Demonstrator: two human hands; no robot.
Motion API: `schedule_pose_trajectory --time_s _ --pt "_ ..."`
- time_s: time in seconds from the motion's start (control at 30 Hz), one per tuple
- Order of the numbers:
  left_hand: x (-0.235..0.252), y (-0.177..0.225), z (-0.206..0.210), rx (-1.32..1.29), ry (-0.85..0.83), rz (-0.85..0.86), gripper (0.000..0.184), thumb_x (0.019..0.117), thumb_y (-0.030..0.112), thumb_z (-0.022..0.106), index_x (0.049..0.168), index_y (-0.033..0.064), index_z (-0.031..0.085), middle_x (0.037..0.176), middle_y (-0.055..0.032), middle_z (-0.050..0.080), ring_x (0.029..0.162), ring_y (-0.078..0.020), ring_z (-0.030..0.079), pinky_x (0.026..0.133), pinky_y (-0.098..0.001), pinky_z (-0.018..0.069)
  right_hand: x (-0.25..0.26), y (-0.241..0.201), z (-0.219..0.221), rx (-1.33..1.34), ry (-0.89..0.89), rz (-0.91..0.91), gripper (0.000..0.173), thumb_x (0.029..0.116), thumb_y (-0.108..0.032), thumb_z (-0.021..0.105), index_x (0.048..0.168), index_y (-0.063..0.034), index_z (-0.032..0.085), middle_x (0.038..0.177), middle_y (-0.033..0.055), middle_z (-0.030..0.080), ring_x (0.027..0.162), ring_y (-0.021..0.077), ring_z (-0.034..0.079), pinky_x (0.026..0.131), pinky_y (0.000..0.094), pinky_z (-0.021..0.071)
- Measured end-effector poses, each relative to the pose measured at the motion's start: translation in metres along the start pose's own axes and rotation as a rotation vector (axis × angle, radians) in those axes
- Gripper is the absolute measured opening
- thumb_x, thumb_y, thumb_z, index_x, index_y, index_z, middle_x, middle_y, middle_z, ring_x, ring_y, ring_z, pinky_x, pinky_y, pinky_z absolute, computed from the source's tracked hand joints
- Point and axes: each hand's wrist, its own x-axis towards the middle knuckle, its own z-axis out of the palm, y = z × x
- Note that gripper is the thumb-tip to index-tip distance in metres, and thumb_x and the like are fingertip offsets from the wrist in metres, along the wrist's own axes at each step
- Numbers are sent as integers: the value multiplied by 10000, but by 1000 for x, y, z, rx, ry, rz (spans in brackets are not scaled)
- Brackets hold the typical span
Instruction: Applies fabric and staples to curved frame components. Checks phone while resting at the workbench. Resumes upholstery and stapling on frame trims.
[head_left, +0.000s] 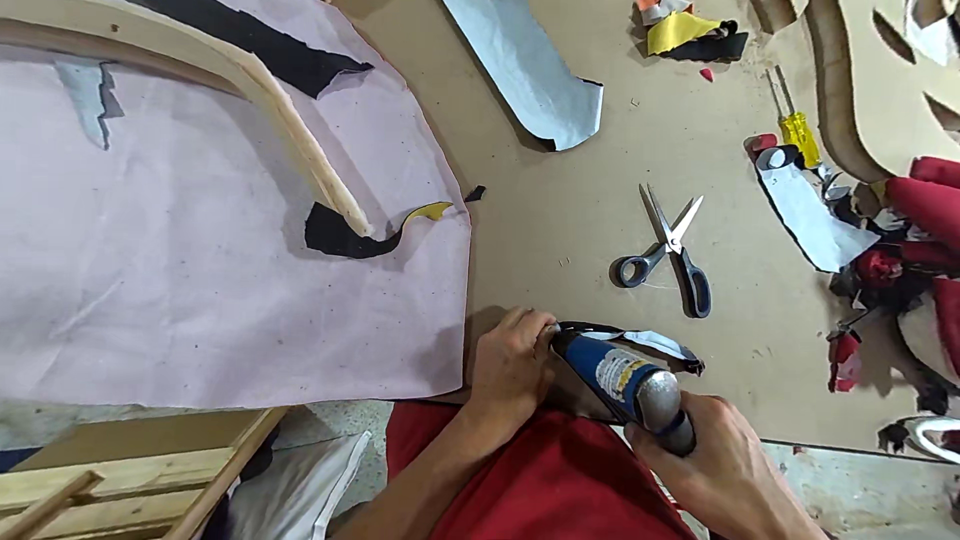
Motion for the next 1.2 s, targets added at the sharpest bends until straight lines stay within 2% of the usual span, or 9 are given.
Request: schedule_pose_trajectory --time_s 0.4,0.5,0.67,0.77,0.83,0.9,1.0,1.1,1.2 --pt "2 1 -1 22 -15 -18 100 936 166 682 980 149 770 910 -3 715 775 -127 700 653 -327 605 -1 -4 -7 44 -93 153 273 768 -431 678 854 -176 725 674 -20 655 613 141 653 532 444 509" --pt "4 -2 -6 -19 -48 -56 170 985 170 621 1075 129 759 947 -13 719 810 -130 702 711 -339 616 -20 32 -31 202 22 265 346 826 -398 739 1001 -100 719 787 11 716 671 147 703 602 446 602" --pt "2 -9 -15 -42 -47 37 303 1026 250 526 1208 102 717 964 -23 702 763 -100 664 685 -308 597 -32 111 -49 -57 290 413 526 817 -490 675 1127 -66 674 781 159 662 695 360 649 596 636 476" --pt "3 -6 -13 184 -61 269 418 915 379 640 1229 118 727 1158 -60 707 1010 -189 691 816 -390 605 -23 158 -32 -58 391 432 669 806 -271 732 1425 -72 574 1062 299 681 938 526 654 764 769 461" --pt "5 -1 -5 324 -96 378 452 876 381 683 1255 137 719 1215 -64 692 1068 -231 665 840 -410 587 -14 178 -17 30 392 486 692 851 -164 757 1490 -67 511 1192 308 660 1067 538 633 870 781 449" --pt "8 1 3 411 -104 439 343 918 314 668 1201 137 748 1146 -59 707 1017 -236 676 814 -394 593 -5 186 -4 81 386 498 678 883 -180 748 1507 -89 497 1206 263 679 1092 491 650 898 753 468" --pt "7 -4 5 452 -23 531 218 969 214 612 1038 126 800 1007 -39 748 895 -202 711 748 -331 607 0 178 7 81 409 527 714 885 -256 754 1521 -83 478 1301 313 603 1172 525 592 935 751 439" --pt "10 0 -1 325 -1 421 217 945 209 620 954 124 819 926 -20 772 862 -173 737 756 -340 620 -3 162 15 61 517 523 675 890 -266 738 1477 -15 517 1373 345 541 1253 556 525 986 745 413" --pt "22 13 -13 -9 -157 -8 158 948 261 683 927 170 810 839 59 753 795 -53 711 747 -300 607 -7 139 22 110 674 422 567 889 -280 680 1375 2 603 1389 291 553 1255 508 544 978 711 444"
